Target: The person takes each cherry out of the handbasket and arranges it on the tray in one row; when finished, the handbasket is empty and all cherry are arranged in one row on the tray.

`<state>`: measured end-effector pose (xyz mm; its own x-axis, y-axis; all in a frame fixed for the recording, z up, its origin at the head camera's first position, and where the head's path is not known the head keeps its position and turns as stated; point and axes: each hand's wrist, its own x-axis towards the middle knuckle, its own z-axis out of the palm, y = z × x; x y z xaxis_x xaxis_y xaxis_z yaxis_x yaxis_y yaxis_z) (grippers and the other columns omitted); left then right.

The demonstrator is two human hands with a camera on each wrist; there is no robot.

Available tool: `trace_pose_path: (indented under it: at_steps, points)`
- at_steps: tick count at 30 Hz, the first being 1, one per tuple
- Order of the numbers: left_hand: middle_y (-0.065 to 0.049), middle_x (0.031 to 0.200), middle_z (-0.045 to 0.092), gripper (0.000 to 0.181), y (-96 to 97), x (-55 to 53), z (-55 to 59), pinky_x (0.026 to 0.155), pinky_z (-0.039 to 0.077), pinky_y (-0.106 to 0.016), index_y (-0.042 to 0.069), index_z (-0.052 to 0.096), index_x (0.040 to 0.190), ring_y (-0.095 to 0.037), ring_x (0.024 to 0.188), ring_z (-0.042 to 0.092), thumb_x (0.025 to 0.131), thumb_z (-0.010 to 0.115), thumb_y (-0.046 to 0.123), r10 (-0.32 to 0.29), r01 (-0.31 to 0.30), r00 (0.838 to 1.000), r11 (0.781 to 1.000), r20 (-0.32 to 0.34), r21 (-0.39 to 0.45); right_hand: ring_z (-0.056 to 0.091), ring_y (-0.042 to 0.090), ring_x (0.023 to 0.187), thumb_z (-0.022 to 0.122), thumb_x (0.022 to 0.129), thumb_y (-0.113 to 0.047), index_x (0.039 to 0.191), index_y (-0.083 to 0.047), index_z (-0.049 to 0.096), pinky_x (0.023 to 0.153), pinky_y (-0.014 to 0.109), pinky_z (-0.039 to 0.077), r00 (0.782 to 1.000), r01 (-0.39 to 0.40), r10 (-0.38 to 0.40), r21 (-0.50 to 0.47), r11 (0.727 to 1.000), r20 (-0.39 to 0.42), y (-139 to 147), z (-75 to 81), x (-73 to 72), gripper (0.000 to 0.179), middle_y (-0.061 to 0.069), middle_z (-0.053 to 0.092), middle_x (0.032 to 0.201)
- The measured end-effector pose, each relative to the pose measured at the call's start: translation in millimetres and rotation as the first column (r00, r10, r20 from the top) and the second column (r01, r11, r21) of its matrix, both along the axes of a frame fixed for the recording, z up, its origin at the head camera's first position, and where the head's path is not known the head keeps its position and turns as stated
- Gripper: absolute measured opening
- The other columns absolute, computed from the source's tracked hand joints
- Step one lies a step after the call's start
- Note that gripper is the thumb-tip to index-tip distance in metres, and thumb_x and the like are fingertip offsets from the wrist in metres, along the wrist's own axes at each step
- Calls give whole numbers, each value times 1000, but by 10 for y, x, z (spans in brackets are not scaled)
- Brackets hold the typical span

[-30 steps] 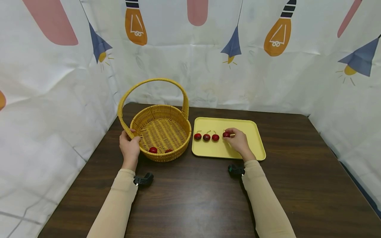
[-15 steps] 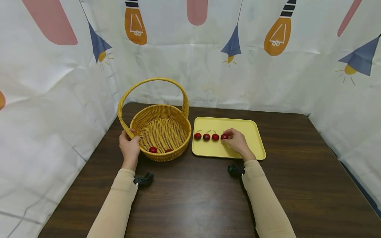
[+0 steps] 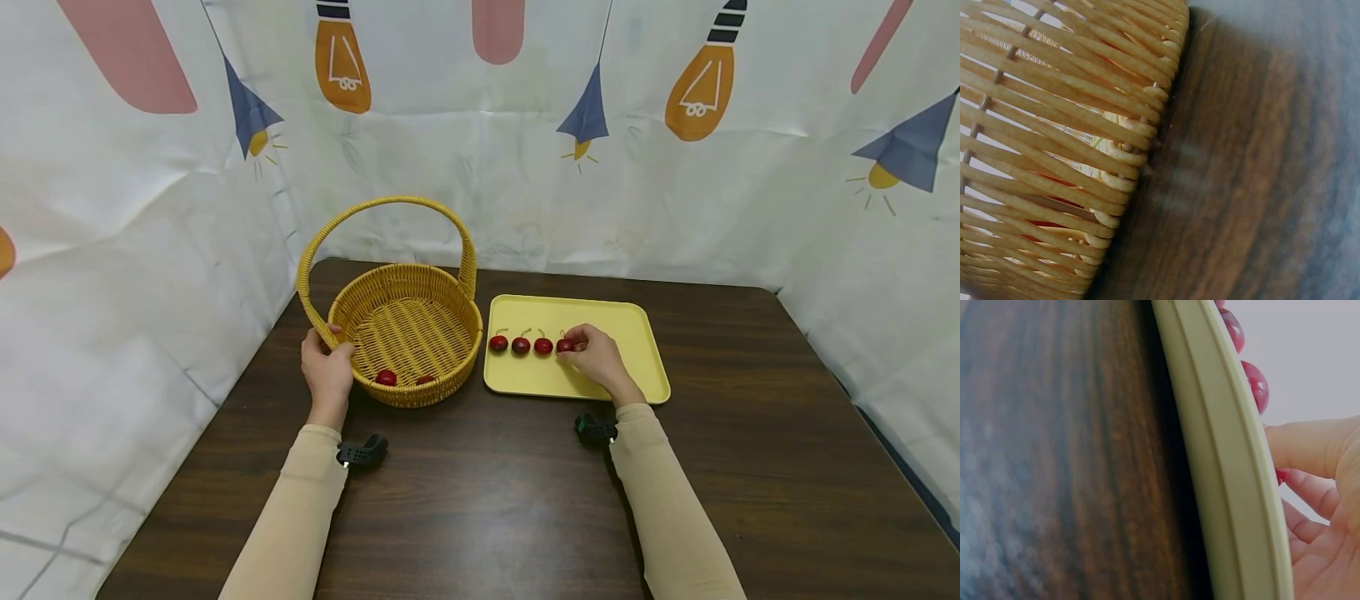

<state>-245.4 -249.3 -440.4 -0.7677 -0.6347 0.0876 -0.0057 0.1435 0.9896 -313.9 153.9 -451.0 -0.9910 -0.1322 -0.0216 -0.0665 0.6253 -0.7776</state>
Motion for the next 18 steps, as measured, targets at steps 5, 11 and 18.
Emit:
trace_pose_path:
  at_steps: [5,11,18]
  points:
    - [2,107,42,29,2,3,-6,75,38,-30,5,54,112,-18,94,43,84,54,-3,-5,6,1000,1000,-9,12,59,29,96,75,85,-16,116,-3,59,81,38,46,1000,-8,8,-5,1000,2,9,8,7,37,15,63,110]
    - [3,107,41,29,-6,-2,-15,76,38,-30,6,55,112,-18,95,43,84,53,-2,-8,8,1000,1000,-4,20,58,29,100,74,84,-17,119,-3,58,79,37,46,999,-28,29,-19,999,22,23,2,4,41,16,61,113]
    - [2,109,42,31,-3,-16,-22,77,38,-30,4,54,115,-19,97,43,84,53,-1,-8,8,1000,1000,-7,20,57,32,110,69,90,-27,123,-5,55,85,43,47,999,8,-7,-37,999,33,55,59,9,42,14,56,124]
